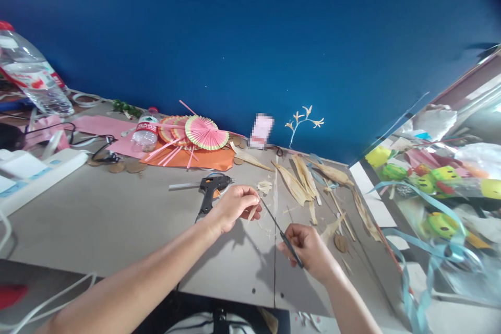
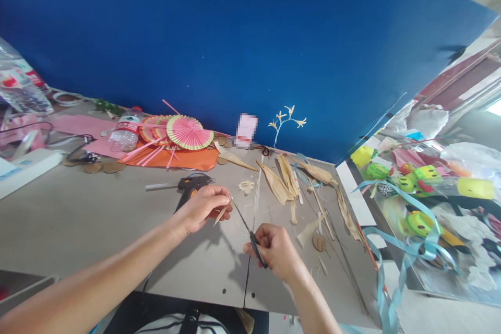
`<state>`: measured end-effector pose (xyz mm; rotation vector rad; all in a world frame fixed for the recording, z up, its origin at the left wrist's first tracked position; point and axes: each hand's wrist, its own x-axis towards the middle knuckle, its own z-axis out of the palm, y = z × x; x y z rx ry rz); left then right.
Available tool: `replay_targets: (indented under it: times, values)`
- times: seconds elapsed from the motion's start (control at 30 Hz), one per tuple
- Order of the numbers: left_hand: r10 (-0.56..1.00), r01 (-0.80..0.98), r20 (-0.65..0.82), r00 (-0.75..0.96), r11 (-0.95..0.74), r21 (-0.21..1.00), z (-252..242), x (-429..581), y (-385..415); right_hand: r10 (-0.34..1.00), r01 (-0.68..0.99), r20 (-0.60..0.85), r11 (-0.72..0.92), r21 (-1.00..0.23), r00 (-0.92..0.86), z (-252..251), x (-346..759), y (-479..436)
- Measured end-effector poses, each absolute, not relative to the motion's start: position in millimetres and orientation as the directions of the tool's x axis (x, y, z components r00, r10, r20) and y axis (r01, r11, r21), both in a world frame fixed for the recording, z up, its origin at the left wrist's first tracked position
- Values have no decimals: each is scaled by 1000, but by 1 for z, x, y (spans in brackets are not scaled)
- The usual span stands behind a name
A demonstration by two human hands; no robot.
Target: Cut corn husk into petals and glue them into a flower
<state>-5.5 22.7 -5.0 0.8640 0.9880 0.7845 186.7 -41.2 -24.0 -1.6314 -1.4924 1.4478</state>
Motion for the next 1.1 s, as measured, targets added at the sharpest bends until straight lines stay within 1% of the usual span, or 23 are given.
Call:
replay_targets:
  times: [0.1,0.27,0.63,0.87,1.1]
  values:
    - [849,-143,-380,366,456,879,-5,-6,23,909,400,-375,-280,-873,-183,-20,192,-42]
    - [839,-83,-374,395,438,895,-4,-7,22,898,464,-399,-280,-841,-182,-8,196,-41]
    - [817,-26,-363,447,418,908,-10,-9,23,904,545,-373,-209,-812,-209,-3,207,-42]
    - [813,-21,-343,470,399,917,-9,-10,22,904,543,-375,-213,-812,-206,-4,210,-41]
    - [811,-10,-375,449,425,905,-11,-7,25,912,545,-368,-218,-809,-182,-4,207,-41]
